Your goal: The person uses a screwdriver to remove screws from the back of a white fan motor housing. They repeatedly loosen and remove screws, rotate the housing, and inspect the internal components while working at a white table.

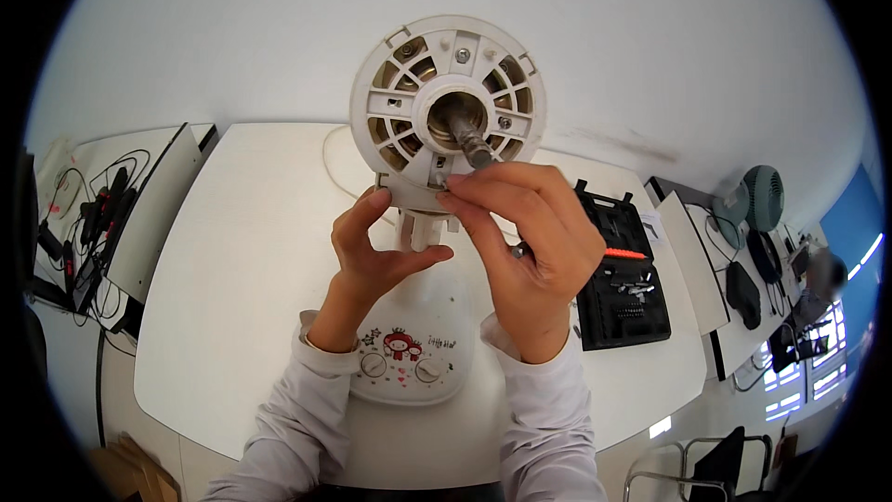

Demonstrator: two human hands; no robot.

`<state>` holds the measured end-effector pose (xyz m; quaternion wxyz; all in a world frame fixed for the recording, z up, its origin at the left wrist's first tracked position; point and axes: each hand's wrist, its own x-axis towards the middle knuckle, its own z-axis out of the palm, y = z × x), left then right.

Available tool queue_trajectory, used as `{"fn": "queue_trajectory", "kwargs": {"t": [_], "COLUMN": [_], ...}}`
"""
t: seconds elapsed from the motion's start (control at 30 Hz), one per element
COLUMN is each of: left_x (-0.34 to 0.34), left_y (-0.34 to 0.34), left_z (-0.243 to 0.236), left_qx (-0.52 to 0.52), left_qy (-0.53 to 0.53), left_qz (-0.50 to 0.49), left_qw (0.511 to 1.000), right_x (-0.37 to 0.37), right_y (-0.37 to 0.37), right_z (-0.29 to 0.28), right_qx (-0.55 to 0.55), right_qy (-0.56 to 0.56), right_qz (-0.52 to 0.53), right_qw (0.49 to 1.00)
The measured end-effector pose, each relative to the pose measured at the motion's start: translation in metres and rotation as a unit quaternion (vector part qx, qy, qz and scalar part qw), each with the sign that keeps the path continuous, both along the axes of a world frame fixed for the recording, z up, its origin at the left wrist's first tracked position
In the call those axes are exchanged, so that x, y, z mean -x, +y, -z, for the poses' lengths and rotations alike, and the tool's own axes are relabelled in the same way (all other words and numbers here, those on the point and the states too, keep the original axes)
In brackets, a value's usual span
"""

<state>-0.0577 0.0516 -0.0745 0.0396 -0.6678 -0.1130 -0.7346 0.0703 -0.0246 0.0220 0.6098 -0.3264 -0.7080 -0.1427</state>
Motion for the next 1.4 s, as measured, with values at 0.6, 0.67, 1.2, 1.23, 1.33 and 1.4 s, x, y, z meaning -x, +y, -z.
{"fn": "queue_trajectory", "kwargs": {"t": [0.6,0.67,1.2,1.23,1.33,1.4], "left_x": [0.005,0.004,-0.001,-0.003,-0.003,-0.009], "left_y": [-0.002,-0.001,-0.008,-0.010,-0.021,-0.030], "left_z": [-0.005,-0.006,-0.013,-0.015,-0.021,-0.024], "left_qx": [-0.008,-0.009,0.037,0.053,0.161,0.246], "left_qy": [0.018,0.010,-0.036,-0.052,-0.092,-0.157], "left_qz": [-0.012,-0.006,0.060,0.084,0.182,0.262], "left_qw": [1.000,1.000,0.997,0.994,0.966,0.920], "right_x": [-0.020,-0.021,-0.024,-0.024,-0.023,-0.024], "right_y": [0.024,0.021,0.028,0.029,0.030,0.029], "right_z": [-0.021,-0.020,0.000,0.000,0.002,0.000], "right_qx": [-0.177,-0.152,-0.155,-0.153,-0.150,-0.155], "right_qy": [-0.249,-0.251,-0.188,-0.181,-0.172,-0.183], "right_qz": [0.053,0.061,0.039,0.032,0.027,0.038], "right_qw": [0.951,0.954,0.969,0.971,0.973,0.970]}}
